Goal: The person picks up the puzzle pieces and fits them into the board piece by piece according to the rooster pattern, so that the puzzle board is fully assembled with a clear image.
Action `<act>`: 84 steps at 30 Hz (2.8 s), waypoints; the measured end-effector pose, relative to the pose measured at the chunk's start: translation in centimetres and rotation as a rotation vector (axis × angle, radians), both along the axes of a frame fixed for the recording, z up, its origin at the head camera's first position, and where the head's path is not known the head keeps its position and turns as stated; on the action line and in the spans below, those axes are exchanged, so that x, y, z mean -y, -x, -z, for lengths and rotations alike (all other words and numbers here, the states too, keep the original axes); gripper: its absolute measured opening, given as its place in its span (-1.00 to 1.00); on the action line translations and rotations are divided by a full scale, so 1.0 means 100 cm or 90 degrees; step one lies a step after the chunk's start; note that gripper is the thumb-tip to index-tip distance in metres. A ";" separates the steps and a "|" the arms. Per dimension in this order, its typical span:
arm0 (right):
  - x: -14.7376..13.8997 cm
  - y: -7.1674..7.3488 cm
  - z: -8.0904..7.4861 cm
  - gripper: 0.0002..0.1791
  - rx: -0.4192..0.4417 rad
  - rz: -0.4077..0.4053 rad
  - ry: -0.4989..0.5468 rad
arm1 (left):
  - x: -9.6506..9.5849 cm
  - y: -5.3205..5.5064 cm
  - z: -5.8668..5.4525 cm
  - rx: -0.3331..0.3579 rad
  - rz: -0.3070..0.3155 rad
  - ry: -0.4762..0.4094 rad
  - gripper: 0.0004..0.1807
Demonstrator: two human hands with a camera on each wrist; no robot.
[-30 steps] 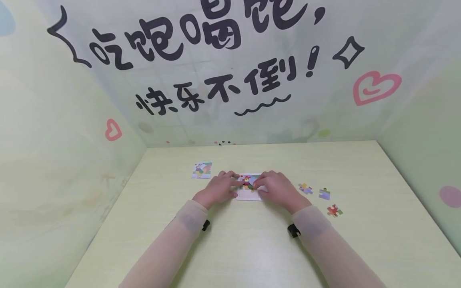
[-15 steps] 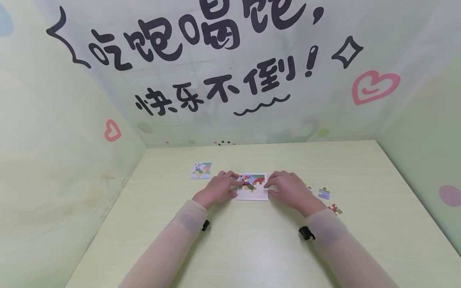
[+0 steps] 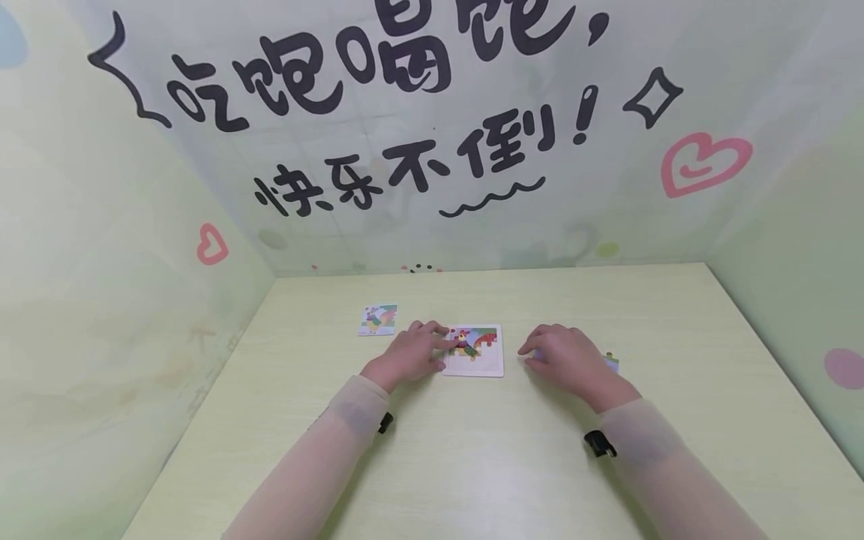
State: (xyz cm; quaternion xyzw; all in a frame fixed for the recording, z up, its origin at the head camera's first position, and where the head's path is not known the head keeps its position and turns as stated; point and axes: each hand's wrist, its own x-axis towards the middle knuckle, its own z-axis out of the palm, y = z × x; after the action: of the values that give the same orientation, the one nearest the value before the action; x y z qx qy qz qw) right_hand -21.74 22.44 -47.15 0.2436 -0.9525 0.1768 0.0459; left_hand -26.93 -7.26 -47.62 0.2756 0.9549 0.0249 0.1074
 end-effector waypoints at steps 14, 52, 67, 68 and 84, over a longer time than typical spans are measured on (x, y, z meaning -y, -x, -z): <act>-0.035 -0.011 -0.001 -0.82 0.041 0.055 0.008 | 0.000 0.001 0.001 0.005 -0.006 0.001 -0.42; -0.105 -0.040 0.004 -0.69 0.155 0.136 -0.010 | 0.001 0.003 0.002 0.000 -0.003 0.014 -0.40; -0.123 -0.050 0.004 -0.62 0.147 0.112 -0.029 | 0.000 0.001 -0.001 0.002 -0.002 0.017 -0.41; -0.123 -0.051 0.004 -0.62 0.150 0.112 -0.026 | 0.000 0.001 -0.001 0.002 -0.002 0.017 -0.41; -0.133 -0.055 0.009 -0.66 0.157 0.113 0.001 | -0.001 0.000 -0.001 0.012 -0.010 0.008 -0.41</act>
State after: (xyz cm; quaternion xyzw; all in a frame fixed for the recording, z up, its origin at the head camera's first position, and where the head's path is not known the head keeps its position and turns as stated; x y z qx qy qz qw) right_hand -16.24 35.75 -48.09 0.1349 -0.9687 0.2010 -0.0557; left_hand -26.97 -7.20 -47.51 0.2676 0.9560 0.0227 0.1180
